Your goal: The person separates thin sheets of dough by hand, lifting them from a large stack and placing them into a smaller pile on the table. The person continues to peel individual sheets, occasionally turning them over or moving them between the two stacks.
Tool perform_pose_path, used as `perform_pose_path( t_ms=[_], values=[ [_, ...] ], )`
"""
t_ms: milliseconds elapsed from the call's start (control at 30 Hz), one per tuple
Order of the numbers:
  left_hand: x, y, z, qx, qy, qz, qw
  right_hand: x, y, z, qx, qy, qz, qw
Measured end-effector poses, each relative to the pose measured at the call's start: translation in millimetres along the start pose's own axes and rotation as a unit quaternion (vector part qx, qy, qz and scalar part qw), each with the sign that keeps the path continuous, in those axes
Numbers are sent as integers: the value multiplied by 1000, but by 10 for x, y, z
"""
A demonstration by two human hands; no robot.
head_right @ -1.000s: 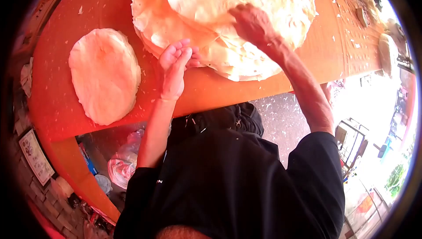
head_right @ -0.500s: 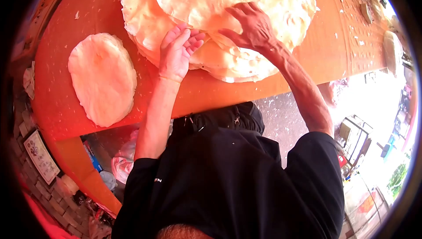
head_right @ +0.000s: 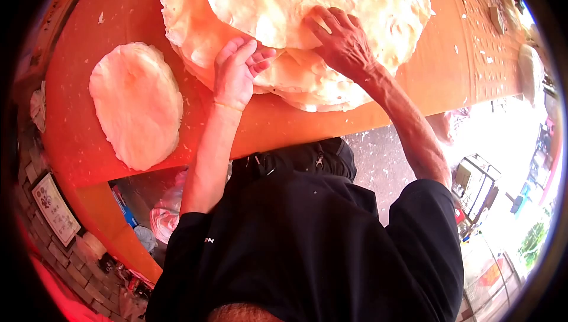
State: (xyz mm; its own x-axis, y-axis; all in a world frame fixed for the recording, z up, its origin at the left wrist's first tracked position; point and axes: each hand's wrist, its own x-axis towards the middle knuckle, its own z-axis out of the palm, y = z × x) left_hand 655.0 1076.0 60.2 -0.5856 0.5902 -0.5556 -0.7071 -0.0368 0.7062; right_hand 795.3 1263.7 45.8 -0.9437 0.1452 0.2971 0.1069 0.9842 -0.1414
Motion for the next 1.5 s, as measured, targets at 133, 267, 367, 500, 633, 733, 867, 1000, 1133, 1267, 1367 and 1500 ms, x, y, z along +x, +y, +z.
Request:
perform_pose_path(
  t_ms=[133, 267, 367, 500, 633, 733, 867, 1000, 1133, 1267, 1367, 1500],
  values=[
    [-53, -1, 93, 28, -14, 36, 999, -67, 17, -52, 8, -8, 0, 1000],
    [-67, 28, 109, 37, -6, 21, 999, -76, 99, 3, 7, 11, -14, 1000],
    [-118, 20, 10, 38, 3, -6, 999, -84, 223, 48, -37, 41, 9, 998],
    [-95, 69, 82, -21, -40, -33, 998, -107, 104, 66, -24, 45, -14, 999],
    [84, -21, 121, -64, -96, -38, 993, 67, 31, 18, -6, 42, 16, 999],
    [171, -30, 167, -76, -124, -28, 989, 135, 81, 87, 3, 27, 25, 999],
    [6, -31, 62, -56, -108, -39, 992, 273, 365, 12, -35, 53, -17, 998],
    [-256, -212, 92, 40, -116, -100, 987, 770, 430, -878, -165, 104, 41, 980],
    [-316, -414, 205, 44, -105, -121, 986, 484, 417, -932, -127, 88, 20, 988],
    [-318, -432, 251, 17, -130, -119, 984, -149, 409, -269, -10, -35, 14, 999],
    [-308, -457, 326, 23, -124, -113, 986, -299, 346, -314, -22, -12, 52, 998],
    [-313, -533, 398, 49, -107, -87, 989, -658, 336, -283, 7, 5, 61, 998]
  ],
)
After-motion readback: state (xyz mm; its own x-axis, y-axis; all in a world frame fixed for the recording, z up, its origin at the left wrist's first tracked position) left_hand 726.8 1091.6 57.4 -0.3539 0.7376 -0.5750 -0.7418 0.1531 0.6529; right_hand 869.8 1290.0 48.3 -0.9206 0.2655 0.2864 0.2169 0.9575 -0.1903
